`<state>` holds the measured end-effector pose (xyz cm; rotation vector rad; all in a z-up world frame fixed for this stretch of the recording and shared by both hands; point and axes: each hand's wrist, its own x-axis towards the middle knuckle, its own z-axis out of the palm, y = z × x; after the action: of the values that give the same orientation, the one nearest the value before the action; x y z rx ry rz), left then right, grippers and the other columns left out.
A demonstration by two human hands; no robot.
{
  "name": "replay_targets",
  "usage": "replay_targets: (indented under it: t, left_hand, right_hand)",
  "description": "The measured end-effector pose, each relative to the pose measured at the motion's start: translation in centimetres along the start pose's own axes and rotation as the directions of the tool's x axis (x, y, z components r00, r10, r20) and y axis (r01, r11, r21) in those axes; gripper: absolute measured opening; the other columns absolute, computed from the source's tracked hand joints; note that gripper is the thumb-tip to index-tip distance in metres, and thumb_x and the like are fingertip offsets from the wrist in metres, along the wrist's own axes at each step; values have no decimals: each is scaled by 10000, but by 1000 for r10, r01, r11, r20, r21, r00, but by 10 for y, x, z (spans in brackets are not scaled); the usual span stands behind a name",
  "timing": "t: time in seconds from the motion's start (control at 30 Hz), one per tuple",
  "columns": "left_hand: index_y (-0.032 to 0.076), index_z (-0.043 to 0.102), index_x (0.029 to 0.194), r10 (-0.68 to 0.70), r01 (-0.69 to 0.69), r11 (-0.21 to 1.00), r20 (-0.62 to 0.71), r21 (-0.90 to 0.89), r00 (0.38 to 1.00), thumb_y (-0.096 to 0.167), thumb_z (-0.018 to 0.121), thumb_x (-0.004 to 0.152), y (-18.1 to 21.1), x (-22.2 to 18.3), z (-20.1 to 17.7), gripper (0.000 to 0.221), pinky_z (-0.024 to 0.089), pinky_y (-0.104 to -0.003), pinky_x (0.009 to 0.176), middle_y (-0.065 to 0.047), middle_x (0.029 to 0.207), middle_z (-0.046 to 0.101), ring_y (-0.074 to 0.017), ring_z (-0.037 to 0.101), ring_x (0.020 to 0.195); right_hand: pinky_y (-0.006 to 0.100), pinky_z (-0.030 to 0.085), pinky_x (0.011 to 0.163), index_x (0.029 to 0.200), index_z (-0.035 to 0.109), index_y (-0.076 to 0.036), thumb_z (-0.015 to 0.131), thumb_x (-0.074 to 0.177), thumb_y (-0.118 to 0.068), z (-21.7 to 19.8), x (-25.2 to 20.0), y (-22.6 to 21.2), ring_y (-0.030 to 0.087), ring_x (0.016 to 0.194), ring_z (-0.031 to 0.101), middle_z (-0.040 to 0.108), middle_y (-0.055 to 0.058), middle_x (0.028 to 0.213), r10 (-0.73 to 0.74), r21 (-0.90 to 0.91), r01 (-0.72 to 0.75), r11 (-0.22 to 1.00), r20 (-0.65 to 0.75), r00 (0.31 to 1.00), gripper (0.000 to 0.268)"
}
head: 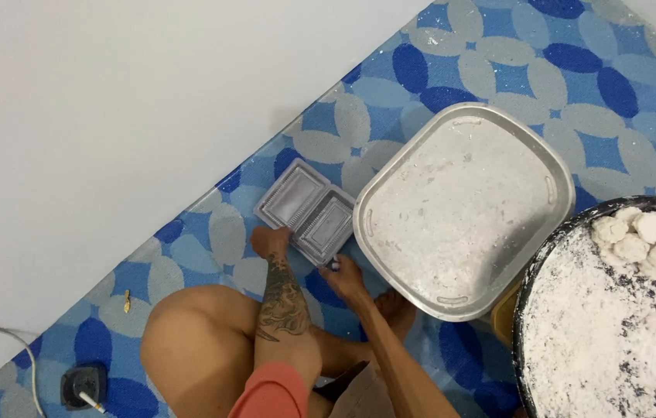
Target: The person places small white food items from a large black bowl into plastic containers by hand.
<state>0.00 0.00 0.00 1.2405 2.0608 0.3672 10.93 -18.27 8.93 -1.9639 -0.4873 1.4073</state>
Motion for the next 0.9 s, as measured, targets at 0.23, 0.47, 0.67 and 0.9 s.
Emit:
replay_targets:
  t: [0.23,0.47,0.67,0.9]
  left_hand:
    - [-29,668,660,146,-148,989,-68,-11,987,52,790,751,-6,-7,1,172,531,-384,448,-230,557,624,-260,663,565]
    - [-90,655,749,78,-78,997,-73,-7,994,93,796,787,-10,-3,11,234,561,-437,518,-265,693,660,-297,683,667]
    - [-35,627,665,119,-123,992,-126,-27,985,42,801,752,-10,-6,13,210,508,-359,472,-203,588,616,-187,600,608]
    - [-48,649,698,115,-110,993,-142,46,983,11,788,783,0,-18,9,173,529,-339,472,-211,614,652,-191,636,606]
  right_hand:
    - [556,547,926,1499,234,223,788,842,-143,6,-5,-34,553,1243,546,428,483,1371,122,458,-99,883,-21,992,935]
    - [473,629,834,1454,368,204,726,895,-145,17,6,-35,462,1135,653,497,414,1345,251,491,-159,856,-128,959,750]
    - [431,624,869,1483,372,160,720,905,-192,22,-3,-56,413,1216,620,506,356,1392,289,453,-205,868,-126,949,761]
    - [427,643,820,1424,445,201,686,916,-189,14,-32,-97,431,1204,622,541,383,1362,251,296,-201,934,-141,958,684]
